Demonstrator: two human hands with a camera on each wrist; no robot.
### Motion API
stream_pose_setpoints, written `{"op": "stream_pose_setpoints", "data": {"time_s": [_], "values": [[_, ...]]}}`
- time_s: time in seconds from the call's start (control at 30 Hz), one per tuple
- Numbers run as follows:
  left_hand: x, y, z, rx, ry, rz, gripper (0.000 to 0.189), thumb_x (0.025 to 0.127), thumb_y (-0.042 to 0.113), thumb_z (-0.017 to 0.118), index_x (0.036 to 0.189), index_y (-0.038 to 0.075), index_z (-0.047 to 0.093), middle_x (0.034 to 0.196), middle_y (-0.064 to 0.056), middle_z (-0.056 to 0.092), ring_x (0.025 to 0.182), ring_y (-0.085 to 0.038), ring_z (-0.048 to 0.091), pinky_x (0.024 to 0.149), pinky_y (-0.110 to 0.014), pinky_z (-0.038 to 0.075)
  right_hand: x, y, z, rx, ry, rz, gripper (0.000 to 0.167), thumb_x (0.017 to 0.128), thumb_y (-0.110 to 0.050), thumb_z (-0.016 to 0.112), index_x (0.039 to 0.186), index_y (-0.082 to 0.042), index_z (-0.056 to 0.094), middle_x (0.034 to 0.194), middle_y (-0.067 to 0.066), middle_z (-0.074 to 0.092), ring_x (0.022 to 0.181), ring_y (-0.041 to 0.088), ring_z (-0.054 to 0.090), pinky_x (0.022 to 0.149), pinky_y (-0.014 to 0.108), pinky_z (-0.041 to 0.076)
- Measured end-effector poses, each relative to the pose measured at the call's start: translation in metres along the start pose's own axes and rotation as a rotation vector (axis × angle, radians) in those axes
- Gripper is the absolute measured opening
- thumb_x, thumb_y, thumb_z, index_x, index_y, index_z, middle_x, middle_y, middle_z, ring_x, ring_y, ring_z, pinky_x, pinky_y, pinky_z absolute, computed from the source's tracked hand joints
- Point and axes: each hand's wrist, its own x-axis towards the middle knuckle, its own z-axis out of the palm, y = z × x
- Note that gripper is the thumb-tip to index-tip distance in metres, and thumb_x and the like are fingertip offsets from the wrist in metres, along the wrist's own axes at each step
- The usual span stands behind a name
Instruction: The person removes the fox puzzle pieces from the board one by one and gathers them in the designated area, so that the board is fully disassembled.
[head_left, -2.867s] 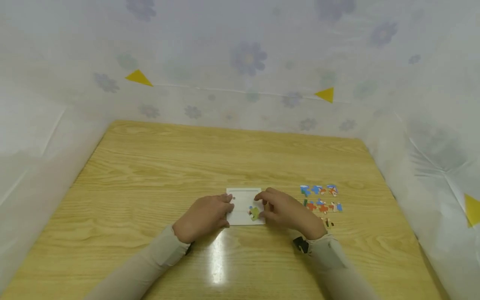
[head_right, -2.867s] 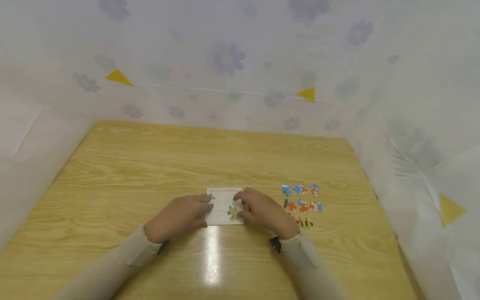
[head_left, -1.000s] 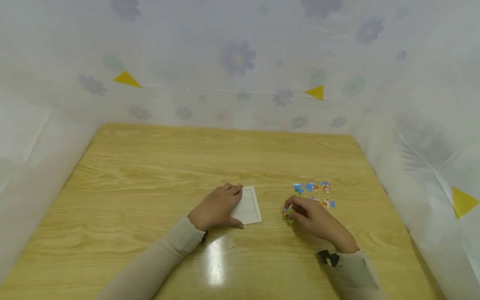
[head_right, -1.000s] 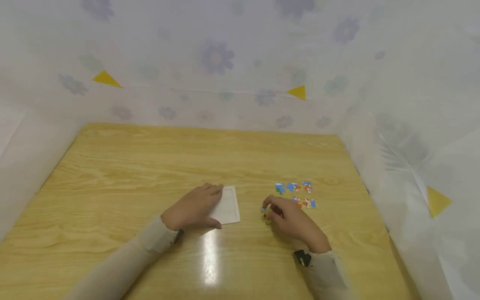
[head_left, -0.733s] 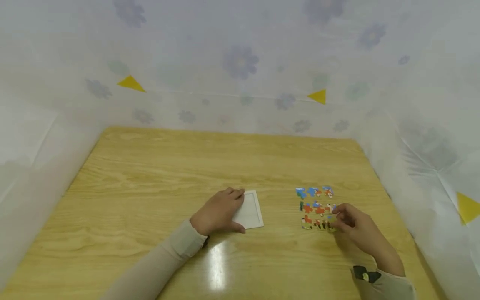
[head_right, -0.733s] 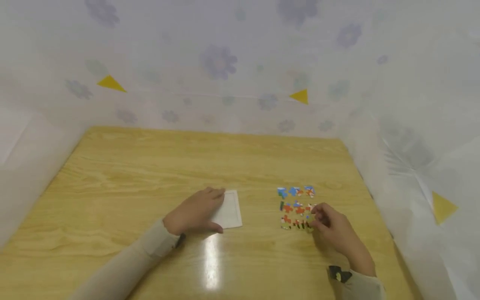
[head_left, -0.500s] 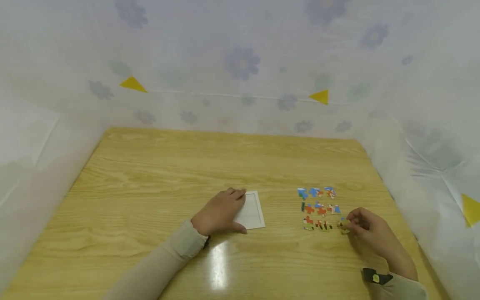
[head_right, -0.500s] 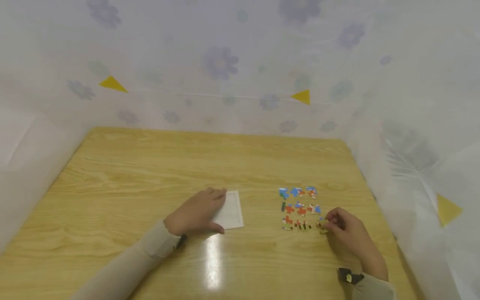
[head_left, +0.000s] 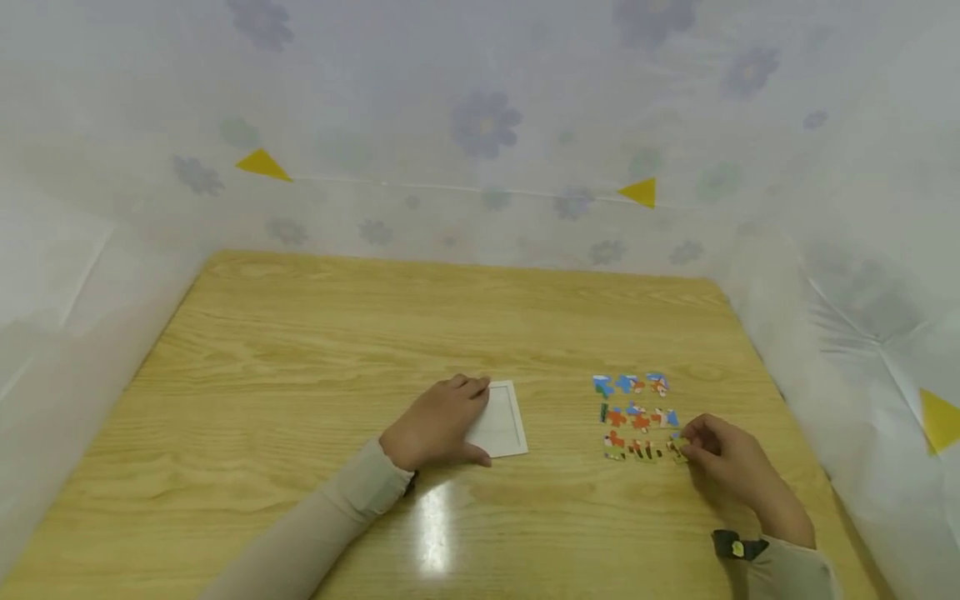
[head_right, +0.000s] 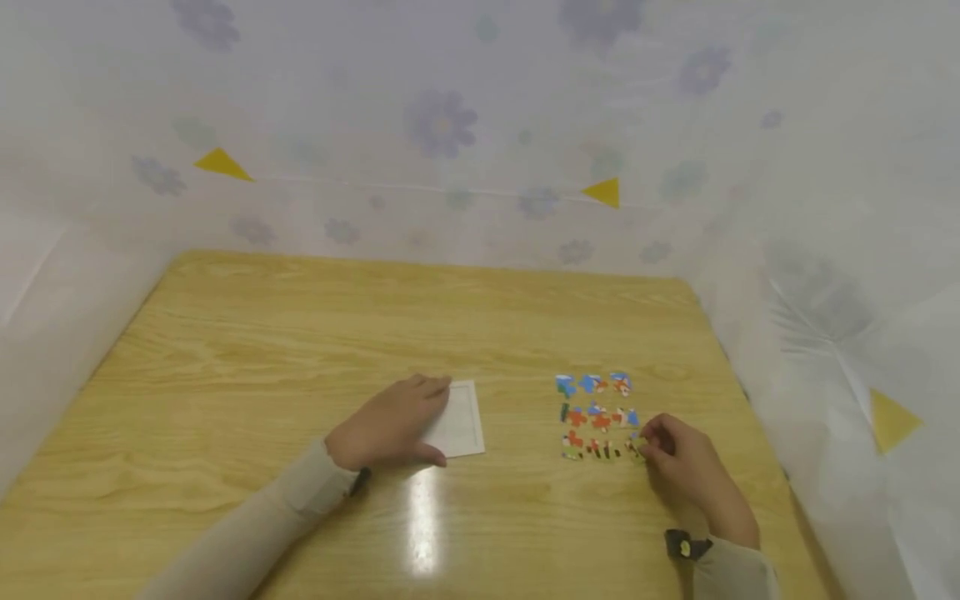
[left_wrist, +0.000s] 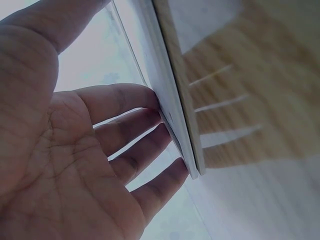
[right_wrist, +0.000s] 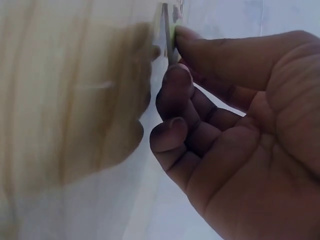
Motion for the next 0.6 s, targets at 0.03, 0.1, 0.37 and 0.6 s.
{"op": "stream_pose_setpoints", "data": {"time_s": [0.03, 0.1, 0.37, 0.6], "values": [[-0.0001, 0.0002, -0.0010, -0.006, 0.003, 0.000, 0.102, 0.079, 0.070, 0.077, 0.147, -0.002, 0.053, 0.155, -0.013, 0.048, 0.134, -0.029, 0.051, 0.113, -0.040, 0.043, 0.0014, -0.0001, 0.0008, 0.003, -0.006, -0.003, 0.015, 0.090, 0.000, 0.077, 0.099, -0.005, 0.066, 0.082, -0.002, 0.059, 0.069, 0.002, 0.052, 0.059, 0.024, 0.048], [-0.0004, 0.0006, -0.0032, -0.016, 0.003, -0.002, 0.101, 0.079, 0.068, 0.078, 0.147, -0.002, 0.053, 0.154, -0.014, 0.049, 0.134, -0.029, 0.052, 0.113, -0.040, 0.043, 0.0035, -0.0005, 0.0026, 0.006, -0.018, 0.000, 0.015, 0.090, 0.000, 0.077, 0.098, -0.005, 0.065, 0.082, -0.002, 0.059, 0.069, 0.002, 0.052, 0.059, 0.024, 0.048], [-0.0012, 0.0011, -0.0041, -0.029, 0.004, -0.001, 0.100, 0.079, 0.067, 0.078, 0.147, -0.002, 0.053, 0.155, -0.014, 0.049, 0.136, -0.030, 0.051, 0.114, -0.041, 0.042, 0.0026, -0.0076, 0.0035, 0.030, -0.044, 0.034, 0.017, 0.091, 0.002, 0.075, 0.102, -0.004, 0.063, 0.086, 0.001, 0.060, 0.071, 0.004, 0.052, 0.060, 0.024, 0.048], [-0.0018, 0.0009, -0.0046, -0.034, 0.018, 0.006, 0.100, 0.079, 0.067, 0.079, 0.146, -0.003, 0.054, 0.154, -0.014, 0.049, 0.135, -0.031, 0.052, 0.113, -0.042, 0.042, 0.0019, -0.0100, 0.0030, 0.018, -0.059, 0.049, 0.016, 0.092, 0.002, 0.074, 0.103, -0.003, 0.062, 0.087, 0.002, 0.060, 0.072, 0.004, 0.051, 0.061, 0.024, 0.048]]}}
